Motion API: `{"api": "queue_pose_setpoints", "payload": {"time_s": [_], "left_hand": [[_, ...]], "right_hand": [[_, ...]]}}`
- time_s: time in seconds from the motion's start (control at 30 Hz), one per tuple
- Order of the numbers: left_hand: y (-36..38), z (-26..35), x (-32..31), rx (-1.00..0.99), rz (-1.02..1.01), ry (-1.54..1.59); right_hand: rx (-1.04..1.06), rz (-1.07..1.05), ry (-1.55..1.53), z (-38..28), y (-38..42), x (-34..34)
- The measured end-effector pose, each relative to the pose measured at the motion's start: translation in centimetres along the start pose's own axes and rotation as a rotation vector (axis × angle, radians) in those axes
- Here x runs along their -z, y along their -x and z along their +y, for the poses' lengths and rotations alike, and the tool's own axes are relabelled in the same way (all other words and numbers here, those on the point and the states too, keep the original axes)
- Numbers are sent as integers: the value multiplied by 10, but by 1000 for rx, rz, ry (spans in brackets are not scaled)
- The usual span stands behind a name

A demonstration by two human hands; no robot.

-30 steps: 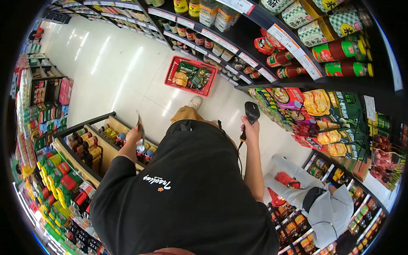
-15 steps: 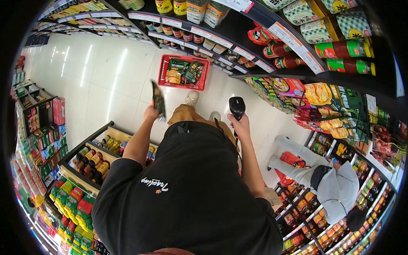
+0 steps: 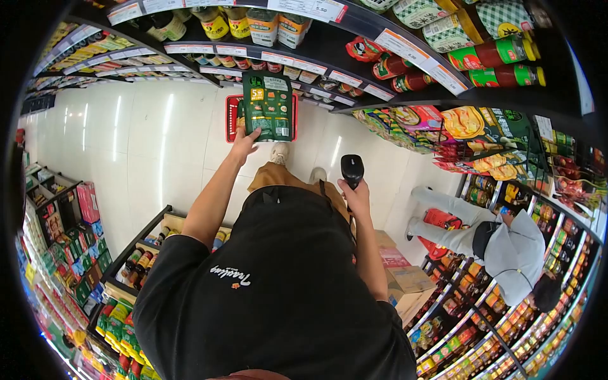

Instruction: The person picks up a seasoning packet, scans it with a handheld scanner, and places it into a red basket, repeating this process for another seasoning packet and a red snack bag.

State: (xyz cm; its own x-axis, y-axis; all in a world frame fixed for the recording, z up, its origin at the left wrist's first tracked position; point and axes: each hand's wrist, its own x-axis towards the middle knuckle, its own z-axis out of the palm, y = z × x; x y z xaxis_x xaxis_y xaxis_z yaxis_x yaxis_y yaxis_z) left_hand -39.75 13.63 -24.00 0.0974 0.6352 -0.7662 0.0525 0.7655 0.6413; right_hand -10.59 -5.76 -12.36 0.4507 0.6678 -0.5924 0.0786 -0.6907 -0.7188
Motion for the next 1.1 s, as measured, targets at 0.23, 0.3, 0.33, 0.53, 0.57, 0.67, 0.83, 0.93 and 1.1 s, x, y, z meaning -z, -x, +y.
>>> {"api": "queue_pose_setpoints", "payload": {"time_s": [0.23, 0.3, 0.33, 0.53, 0.57, 0.67, 0.83, 0.93, 1.1], "left_hand": [[-70, -163, 99, 322, 340, -510], [-51, -167, 112, 270, 279, -407], [-46, -169, 118, 243, 247, -356], [-63, -214, 156, 219, 299, -552], [-75, -217, 152, 195, 305, -665], [-68, -167, 111, 154, 125, -911], [-52, -74, 17, -185, -11, -1092], [-62, -51, -18, -291, 2, -1046], [-32, -34, -59, -410, 100, -1089]], "right_hand": [[-47, 18, -1, 11, 1, 2], [-69, 27, -13, 14, 1, 3], [-80, 33, -19, 16, 2, 3], [-47, -17, 12, 22, -10, 6], [-34, -2, 21, 19, -10, 9], [28, 99, 39, 31, -12, 26], [-220, 248, 100, 120, -4, 70], [-427, 299, -16, 214, 8, 100], [-655, 299, -124, 297, 37, 144]]}}
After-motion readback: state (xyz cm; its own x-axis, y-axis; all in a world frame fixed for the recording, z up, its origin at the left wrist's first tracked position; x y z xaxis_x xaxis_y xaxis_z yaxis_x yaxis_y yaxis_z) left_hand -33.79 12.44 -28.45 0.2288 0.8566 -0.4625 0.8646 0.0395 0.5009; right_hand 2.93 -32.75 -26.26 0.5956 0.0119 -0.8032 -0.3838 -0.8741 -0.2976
